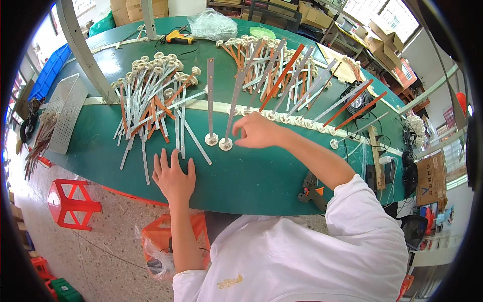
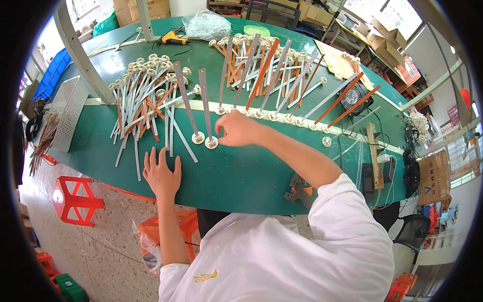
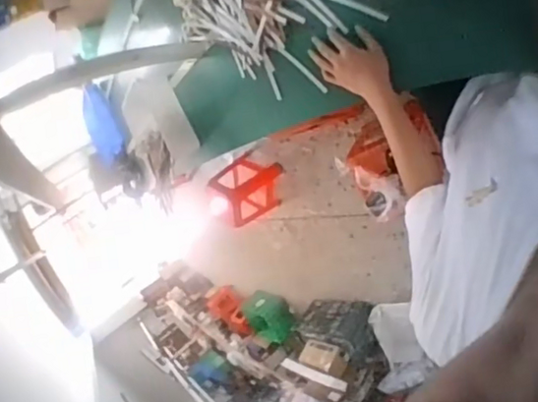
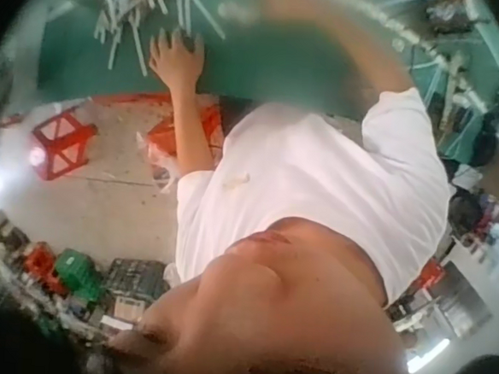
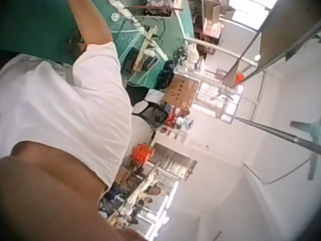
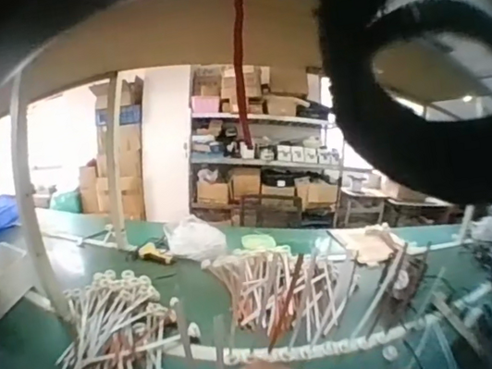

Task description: Applying hot glue to circular bases and attaching LED strips to them for assembly.

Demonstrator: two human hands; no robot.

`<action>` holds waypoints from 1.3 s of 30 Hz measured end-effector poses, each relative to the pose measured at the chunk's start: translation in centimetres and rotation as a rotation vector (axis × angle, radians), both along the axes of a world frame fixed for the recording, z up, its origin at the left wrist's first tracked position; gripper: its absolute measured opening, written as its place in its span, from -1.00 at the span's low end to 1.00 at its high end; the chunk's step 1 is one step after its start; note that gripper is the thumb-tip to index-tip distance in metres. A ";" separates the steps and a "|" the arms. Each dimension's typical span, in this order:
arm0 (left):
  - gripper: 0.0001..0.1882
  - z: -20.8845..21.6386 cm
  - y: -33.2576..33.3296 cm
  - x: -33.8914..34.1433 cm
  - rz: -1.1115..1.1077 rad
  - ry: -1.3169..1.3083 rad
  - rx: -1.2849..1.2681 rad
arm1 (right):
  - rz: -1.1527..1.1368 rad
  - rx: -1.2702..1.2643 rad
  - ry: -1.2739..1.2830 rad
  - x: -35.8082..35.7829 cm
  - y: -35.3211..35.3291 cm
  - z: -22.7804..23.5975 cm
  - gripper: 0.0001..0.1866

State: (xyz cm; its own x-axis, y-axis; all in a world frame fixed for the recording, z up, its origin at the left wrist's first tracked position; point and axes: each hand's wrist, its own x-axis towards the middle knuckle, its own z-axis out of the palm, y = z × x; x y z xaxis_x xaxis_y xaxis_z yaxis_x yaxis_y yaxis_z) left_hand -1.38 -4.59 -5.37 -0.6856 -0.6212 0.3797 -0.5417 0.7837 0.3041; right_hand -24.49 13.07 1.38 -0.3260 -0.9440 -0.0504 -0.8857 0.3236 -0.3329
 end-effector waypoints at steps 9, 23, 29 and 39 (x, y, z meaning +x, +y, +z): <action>-0.49 -0.1 0.5 0.2 0.002 -0.012 0.016 | -0.195 -0.307 -0.459 4.5 -0.6 1.6 -0.74; -0.47 -1.4 -0.5 -0.1 0.014 -0.089 -0.090 | -0.904 -0.478 -0.148 2.3 21.0 0.9 -0.86; -0.46 -2.4 -0.3 0.0 -0.008 -0.083 -0.099 | -1.139 -0.568 0.003 0.2 25.1 -0.2 -0.82; -0.52 -1.4 -0.3 0.1 -0.059 -0.014 -0.129 | -1.176 -0.475 0.031 -0.9 24.7 0.3 -0.64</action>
State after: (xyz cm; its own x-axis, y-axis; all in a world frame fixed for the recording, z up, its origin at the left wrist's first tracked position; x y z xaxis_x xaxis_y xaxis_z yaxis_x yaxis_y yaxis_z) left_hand -1.28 -4.87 -6.76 -0.7252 -0.5262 0.4440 -0.4971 0.8464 0.1913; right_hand -25.44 37.73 1.64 -0.9719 -0.0076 0.2352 -0.1550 0.7726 -0.6157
